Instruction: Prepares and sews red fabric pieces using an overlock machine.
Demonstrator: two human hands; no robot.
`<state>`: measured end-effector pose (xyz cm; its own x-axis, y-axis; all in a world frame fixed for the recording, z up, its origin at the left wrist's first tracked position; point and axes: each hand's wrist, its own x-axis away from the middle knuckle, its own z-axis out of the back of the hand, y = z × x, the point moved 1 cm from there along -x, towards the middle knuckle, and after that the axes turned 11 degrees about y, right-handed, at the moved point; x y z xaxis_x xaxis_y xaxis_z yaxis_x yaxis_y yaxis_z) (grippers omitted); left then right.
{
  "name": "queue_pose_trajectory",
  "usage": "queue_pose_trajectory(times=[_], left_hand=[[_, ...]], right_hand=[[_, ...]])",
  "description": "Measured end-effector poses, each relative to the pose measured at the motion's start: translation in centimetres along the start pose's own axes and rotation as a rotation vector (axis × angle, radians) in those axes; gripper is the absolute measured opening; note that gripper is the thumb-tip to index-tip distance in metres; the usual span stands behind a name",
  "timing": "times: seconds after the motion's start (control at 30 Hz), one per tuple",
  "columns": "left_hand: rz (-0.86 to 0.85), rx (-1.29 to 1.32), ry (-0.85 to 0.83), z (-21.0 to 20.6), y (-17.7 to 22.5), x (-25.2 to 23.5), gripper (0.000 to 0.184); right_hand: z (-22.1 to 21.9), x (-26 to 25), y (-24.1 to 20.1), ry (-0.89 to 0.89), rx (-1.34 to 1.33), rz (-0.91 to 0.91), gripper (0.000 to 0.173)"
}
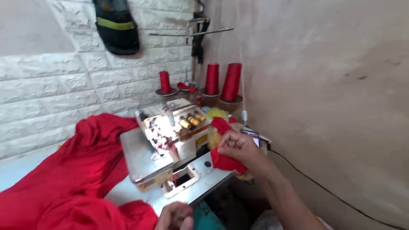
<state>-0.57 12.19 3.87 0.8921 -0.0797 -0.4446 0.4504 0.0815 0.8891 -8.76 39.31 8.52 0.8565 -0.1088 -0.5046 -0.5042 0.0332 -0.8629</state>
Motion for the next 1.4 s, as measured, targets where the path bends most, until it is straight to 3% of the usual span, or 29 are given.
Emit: queue_pose_trajectory(times=[0.13, 0.17, 0.2, 0.27, 0.33, 0.43, 0.6, 0.73, 0.83, 0.9, 1.0, 1.13, 1.4], left_hand=[[0.027, 0.164, 0.057, -1.6, -1.3, -0.8, 0.073], [0.022, 0.154, 0.077, -1.5, -1.7, -1.0, 0.075], [0.021, 0.140, 0.106, -1.2, -1.8, -1.0, 0.064], [0.003, 0.097, 0.196, -0.3, -1.8, -0.9, 0.024], [-0.051, 0.064, 0.297, 0.8, -1.6, -0.9, 0.012], [-0.073, 0.113, 0.415, 2.0, -1.4, -0.9, 0.012], [-0.012, 0.175, 0.422, 1.7, -2.0, -0.7, 0.012], [0.084, 0.145, 0.332, 1.0, -2.7, -0.4, 0.013], [0.061, 0.034, 0.278, 0.7, -3.1, -0.3, 0.034], [-0.030, -0.004, 0.263, 0.6, -3.5, -0.4, 0.044], [-0.076, 0.030, 0.205, 0.8, -3.2, -0.4, 0.043], [0.011, 0.208, 0.123, 0.7, -2.7, 0.1, 0.034], [0.149, 0.290, 0.141, 0.8, -3.5, 0.7, 0.033]], right_hand=[[-5.8, 3.5, 0.7, -0.317, -0.032, 0.080, 0.010], [-6.9, 4.0, 1.0, -0.361, -0.037, 0.097, 0.013], [-7.8, 4.4, 1.2, -0.387, -0.043, 0.105, 0.016], [-8.5, 4.6, 1.7, -0.408, -0.034, 0.097, 0.019], [-8.2, 4.1, 2.1, -0.454, -0.039, 0.050, 0.021], [-7.5, 3.7, 2.9, -0.455, -0.029, 0.050, 0.015], [-7.9, 3.8, 3.2, -0.328, -0.227, -0.021, 0.006], [-7.8, 3.9, 2.8, -0.379, -0.433, -0.031, 0.018], [-7.5, 4.0, 2.4, -0.520, -0.387, 0.063, 0.027], [-7.7, 4.2, 1.7, -0.524, -0.318, 0.102, 0.025], [-8.3, 4.8, 1.3, -0.360, -0.121, 0.195, 0.013], [-8.8, 5.0, 2.1, -0.171, 0.143, 0.308, 0.019], [-9.8, 5.8, 3.3, -0.224, 0.214, 0.263, 0.037]])
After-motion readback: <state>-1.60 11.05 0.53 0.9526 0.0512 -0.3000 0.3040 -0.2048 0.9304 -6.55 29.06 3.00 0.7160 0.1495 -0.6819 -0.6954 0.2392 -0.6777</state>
